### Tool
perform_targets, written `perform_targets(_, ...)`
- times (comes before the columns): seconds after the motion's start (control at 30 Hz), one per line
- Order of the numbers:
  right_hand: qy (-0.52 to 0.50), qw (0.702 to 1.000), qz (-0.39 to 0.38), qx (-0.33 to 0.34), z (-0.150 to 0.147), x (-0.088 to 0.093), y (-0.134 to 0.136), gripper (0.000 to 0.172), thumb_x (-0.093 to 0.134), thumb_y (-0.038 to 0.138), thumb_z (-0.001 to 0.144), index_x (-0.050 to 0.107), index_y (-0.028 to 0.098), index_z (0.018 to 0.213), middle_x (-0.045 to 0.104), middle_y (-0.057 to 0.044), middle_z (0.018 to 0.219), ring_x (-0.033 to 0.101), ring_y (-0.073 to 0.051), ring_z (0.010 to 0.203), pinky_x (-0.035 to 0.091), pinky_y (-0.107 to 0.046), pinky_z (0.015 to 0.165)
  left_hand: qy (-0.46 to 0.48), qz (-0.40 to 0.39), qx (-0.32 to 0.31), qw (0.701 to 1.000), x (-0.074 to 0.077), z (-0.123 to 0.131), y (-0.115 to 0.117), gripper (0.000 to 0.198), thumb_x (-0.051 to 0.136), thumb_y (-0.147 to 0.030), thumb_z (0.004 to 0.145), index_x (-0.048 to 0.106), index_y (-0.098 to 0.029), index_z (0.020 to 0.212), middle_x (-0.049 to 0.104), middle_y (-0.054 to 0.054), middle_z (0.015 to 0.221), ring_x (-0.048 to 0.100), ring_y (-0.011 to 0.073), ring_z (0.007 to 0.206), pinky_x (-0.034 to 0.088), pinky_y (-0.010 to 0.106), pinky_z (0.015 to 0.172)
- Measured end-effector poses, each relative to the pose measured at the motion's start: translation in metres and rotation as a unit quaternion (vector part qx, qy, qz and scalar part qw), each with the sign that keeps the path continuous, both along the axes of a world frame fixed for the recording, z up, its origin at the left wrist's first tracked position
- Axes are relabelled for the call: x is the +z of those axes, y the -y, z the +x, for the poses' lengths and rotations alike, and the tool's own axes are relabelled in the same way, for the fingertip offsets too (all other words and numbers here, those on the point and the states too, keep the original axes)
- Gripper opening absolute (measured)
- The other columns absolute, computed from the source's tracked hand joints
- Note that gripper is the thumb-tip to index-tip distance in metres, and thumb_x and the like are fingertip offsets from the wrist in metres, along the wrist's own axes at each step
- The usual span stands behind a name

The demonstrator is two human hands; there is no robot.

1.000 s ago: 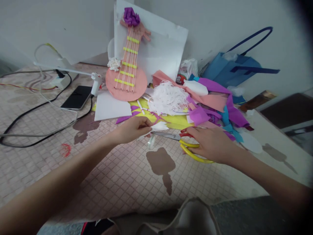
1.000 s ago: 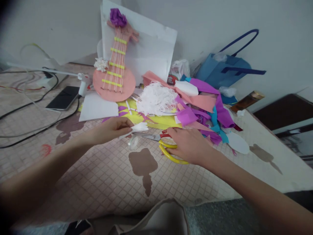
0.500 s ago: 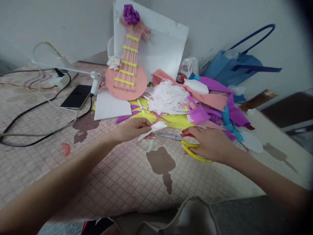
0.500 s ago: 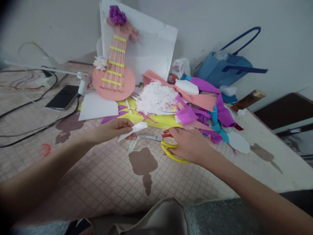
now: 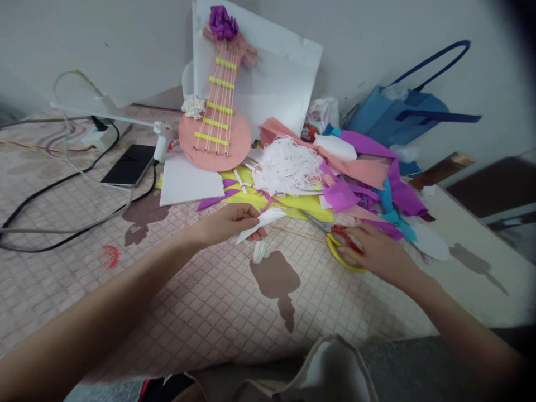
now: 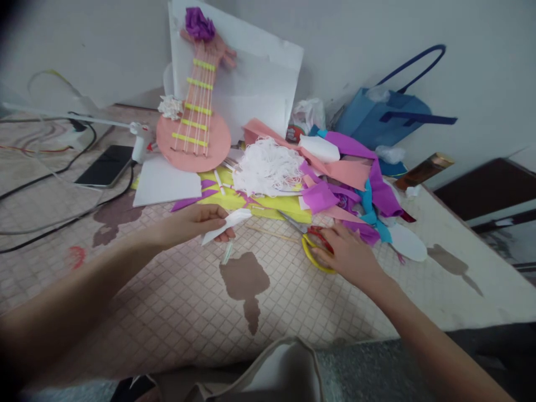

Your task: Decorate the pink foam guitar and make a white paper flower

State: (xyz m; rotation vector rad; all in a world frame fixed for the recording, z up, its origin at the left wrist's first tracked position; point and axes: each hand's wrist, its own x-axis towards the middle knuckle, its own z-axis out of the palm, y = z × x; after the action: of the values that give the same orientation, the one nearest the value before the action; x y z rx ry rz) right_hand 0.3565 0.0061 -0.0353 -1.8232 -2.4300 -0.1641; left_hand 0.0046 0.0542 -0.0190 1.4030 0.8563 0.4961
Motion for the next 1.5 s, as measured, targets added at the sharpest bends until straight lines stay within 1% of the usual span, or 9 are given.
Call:
perform_targets(0.13, -0.207, 0.978, -0.029, 0.013, -0.053, 0.011, 0.006, 0.02, 0.049, 0.035, 0.085, 0.061, 0.02, 0.093, 0.064, -0.007, 0.089, 0.061, -0.019, 0.076, 0.048, -0.032, 0.066, -0.007, 0.016, -0.006, 1.0, 0.002, 0.0, 0.001, 0.014, 0.051, -0.027, 0.086, 0.058, -0.014, 0.088, 0.068, 0.005, 0.089, 0.062, 0.0112, 0.076, 0.047, 0.027, 0.071)
perform_targets(0.23, -0.405, 0.901, -0.153, 0.034, -0.11, 0.006, 0.012, 0.018, 0.053, 0.034, 0.084, 0.056, 0.022, 0.096, 0.062, -0.002, 0.083, 0.06, -0.013, 0.066, 0.048, -0.026, 0.057, -0.009, 0.032, -0.011, 0.999, 0.003, 0.0, 0.003, 0.015, 0.051, -0.028, 0.086, 0.058, -0.014, 0.087, 0.068, 0.004, 0.085, 0.061, 0.0112, 0.073, 0.046, 0.028, 0.069)
perform_targets(0.33, -0.525, 0.819, -0.229, 0.031, -0.151, -0.007, 0.013, 0.025, 0.059, 0.038, 0.079, 0.048, 0.023, 0.095, 0.057, -0.002, 0.091, 0.059, -0.012, 0.064, 0.047, -0.024, 0.047, -0.014, 0.07, -0.02, 0.997, 0.002, 0.0, 0.003, 0.017, 0.05, -0.029, 0.086, 0.057, -0.014, 0.086, 0.066, 0.003, 0.08, 0.06, 0.0112, 0.072, 0.046, 0.027, 0.069)
perform_targets(0.43, -0.59, 0.766, -0.256, 0.011, -0.168, -0.016, 0.009, 0.03, 0.063, 0.037, 0.076, 0.042, 0.024, 0.091, 0.054, 0.001, 0.084, 0.057, -0.011, 0.06, 0.044, -0.022, 0.039, -0.024, 0.107, -0.032, 0.993, -0.003, -0.001, 0.001, 0.02, 0.049, -0.033, 0.086, 0.056, -0.014, 0.088, 0.065, 0.002, 0.079, 0.059, 0.0117, 0.072, 0.045, 0.027, 0.068)
perform_targets(0.6, -0.646, 0.714, -0.271, 0.0, -0.173, -0.017, 0.005, 0.029, 0.066, 0.034, 0.074, 0.042, 0.023, 0.085, 0.056, 0.002, 0.079, 0.055, -0.009, 0.053, 0.045, -0.022, 0.039, -0.032, 0.124, -0.022, 0.992, -0.007, -0.004, 0.001, 0.02, 0.049, -0.033, 0.086, 0.055, -0.014, 0.09, 0.063, 0.001, 0.079, 0.058, 0.0111, 0.071, 0.044, 0.025, 0.065)
perform_targets(0.87, -0.671, 0.706, -0.227, 0.007, -0.173, -0.023, 0.009, 0.024, 0.064, 0.035, 0.076, 0.046, 0.022, 0.085, 0.057, 0.003, 0.079, 0.057, -0.009, 0.053, 0.051, -0.023, 0.045, -0.066, 0.185, -0.011, 0.98, 0.004, -0.002, 0.009, 0.02, 0.047, -0.031, 0.086, 0.055, -0.013, 0.085, 0.062, 0.002, 0.076, 0.057, 0.012, 0.071, 0.044, 0.025, 0.065)
perform_targets(1.1, -0.674, 0.705, -0.221, 0.008, -0.174, -0.025, 0.009, 0.024, 0.061, 0.039, 0.079, 0.046, 0.021, 0.082, 0.055, 0.003, 0.075, 0.058, -0.01, 0.056, 0.054, -0.025, 0.048, -0.071, 0.17, 0.004, 0.983, 0.006, -0.003, 0.013, 0.019, 0.047, -0.03, 0.086, 0.055, -0.013, 0.085, 0.061, 0.001, 0.074, 0.054, 0.0097, 0.065, 0.04, 0.021, 0.057)
perform_targets(1.33, -0.676, 0.7, -0.23, -0.024, -0.174, -0.021, 0.008, 0.025, 0.065, 0.041, 0.076, 0.049, 0.021, 0.08, 0.059, 0.002, 0.072, 0.057, -0.011, 0.054, 0.054, -0.026, 0.049, -0.094, 0.176, 0.005, 0.98, 0.008, -0.006, 0.018, 0.024, 0.046, -0.036, 0.086, 0.056, -0.014, 0.086, 0.06, 0.001, 0.075, 0.055, 0.0124, 0.069, 0.04, 0.024, 0.061)
perform_targets(1.5, -0.652, 0.724, -0.224, -0.018, -0.172, -0.022, 0.008, 0.023, 0.061, 0.042, 0.079, 0.051, 0.021, 0.077, 0.058, 0.001, 0.067, 0.056, -0.012, 0.052, 0.052, -0.027, 0.046, -0.073, 0.156, -0.007, 0.985, 0.01, -0.008, 0.019, 0.024, 0.047, -0.036, 0.085, 0.057, -0.014, 0.088, 0.062, 0.002, 0.08, 0.057, 0.0142, 0.074, 0.041, 0.026, 0.064)
